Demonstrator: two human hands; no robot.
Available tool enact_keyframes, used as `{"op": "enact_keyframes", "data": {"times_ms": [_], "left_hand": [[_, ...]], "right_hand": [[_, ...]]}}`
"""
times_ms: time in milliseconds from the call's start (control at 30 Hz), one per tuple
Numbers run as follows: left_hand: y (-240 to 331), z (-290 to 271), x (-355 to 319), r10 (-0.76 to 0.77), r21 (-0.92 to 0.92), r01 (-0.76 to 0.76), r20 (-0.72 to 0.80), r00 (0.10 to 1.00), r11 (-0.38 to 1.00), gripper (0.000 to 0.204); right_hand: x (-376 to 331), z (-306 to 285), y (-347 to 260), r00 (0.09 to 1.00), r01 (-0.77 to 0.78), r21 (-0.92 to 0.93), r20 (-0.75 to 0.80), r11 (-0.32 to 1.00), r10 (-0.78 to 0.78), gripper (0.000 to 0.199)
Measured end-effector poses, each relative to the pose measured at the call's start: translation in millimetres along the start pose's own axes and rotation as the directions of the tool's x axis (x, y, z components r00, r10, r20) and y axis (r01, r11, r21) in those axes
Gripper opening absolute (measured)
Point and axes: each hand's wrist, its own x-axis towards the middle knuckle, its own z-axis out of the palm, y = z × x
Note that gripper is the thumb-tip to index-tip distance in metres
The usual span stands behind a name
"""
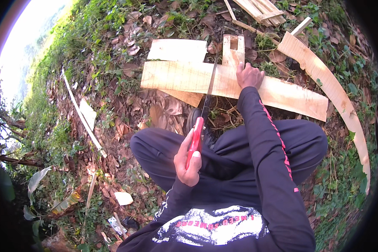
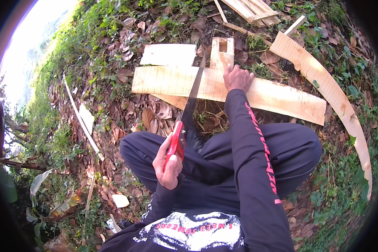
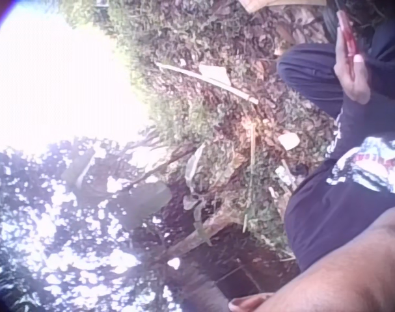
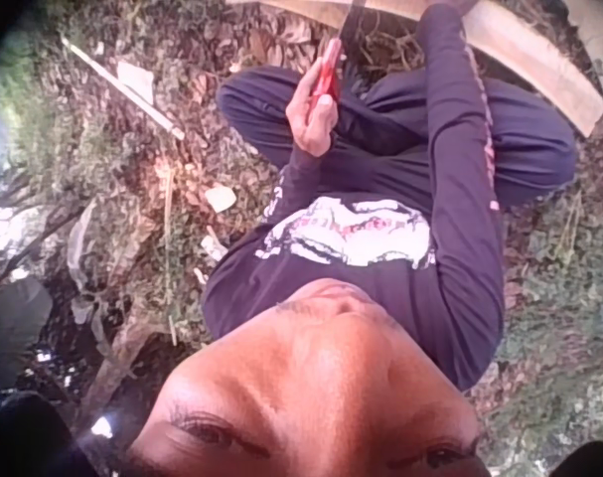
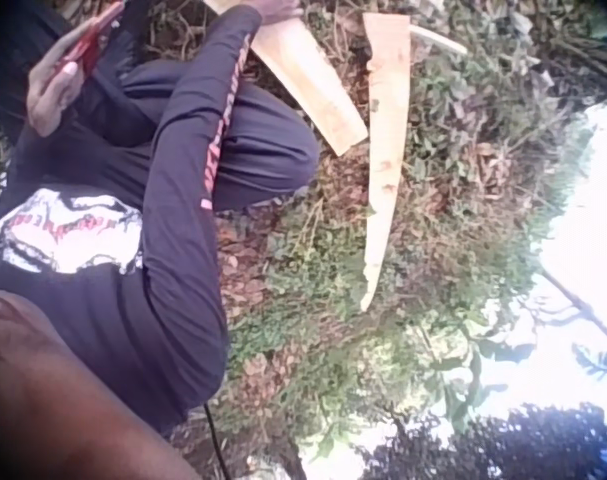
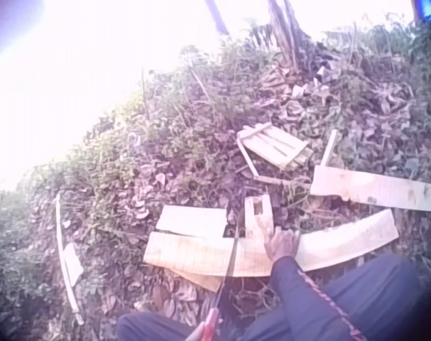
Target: The person sits on the ground and uses a red hand saw to cut a wooden plank resting on a small wooden frame. The person repeatedly saws back and forth along the plank, adjusting the wood's position as needed.
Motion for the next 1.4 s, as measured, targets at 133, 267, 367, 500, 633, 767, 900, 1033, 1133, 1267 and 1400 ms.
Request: {"op": "enact_keyframes", "data": {"times_ms": [133,267,367,500,633,767,900,1033,1133,1267,1400], "left_hand": [[-5,0,-1,0.03,-0.012,-0.03,-0.018,0.999,0.999,0.054],[-13,14,21,0.062,0.018,-0.062,-0.049,0.997,0.998,0.049],[-15,31,46,0.041,0.076,-0.036,-0.073,0.997,0.996,0.047],[1,16,3,0.039,0.148,-0.035,-0.018,0.999,0.988,0.049],[16,11,-23,0.046,0.166,-0.041,-0.026,0.999,0.985,0.049],[-14,35,56,0.05,0.154,-0.037,-0.076,0.996,0.987,0.046],[7,37,40,-0.017,0.165,0.021,-0.028,0.999,0.986,0.047],[28,12,-21,-0.002,0.157,0.006,-0.028,1.0,0.988,0.048],[15,21,15,0.015,0.164,-0.013,-0.013,1.0,0.986,0.047],[1,46,71,0.007,0.151,-0.005,-0.013,1.0,0.989,0.047],[32,23,0,-0.017,0.16,0.011,0.033,0.999,0.987,0.05]], "right_hand": [[0,-1,0,1.0,0.004,-0.017,0.019,1.0,-0.004,0.052],[-1,1,-1,1.0,0.009,0.008,-0.004,1.0,-0.009,0.053],[-1,0,-2,1.0,-0.01,0.011,0.012,1.0,0.01,0.053],[6,1,3,0.999,-0.036,0.016,0.005,0.999,0.036,0.054],[0,3,-2,1.0,-0.032,0.043,0.003,0.999,0.031,0.056],[-1,0,-1,0.999,-0.011,0.068,0.031,0.998,0.009,0.057],[3,-2,4,0.997,-0.063,0.086,0.048,0.994,0.059,0.056],[0,-1,-5,0.997,-0.063,0.108,0.057,0.992,0.057,0.053],[0,8,3,0.998,-0.049,0.105,-0.029,0.993,0.053,0.052],[2,2,1,0.999,-0.047,0.126,0.012,0.991,0.046,0.051],[1,10,7,0.993,-0.059,0.126,-0.097,0.99,0.071,0.049]]}}
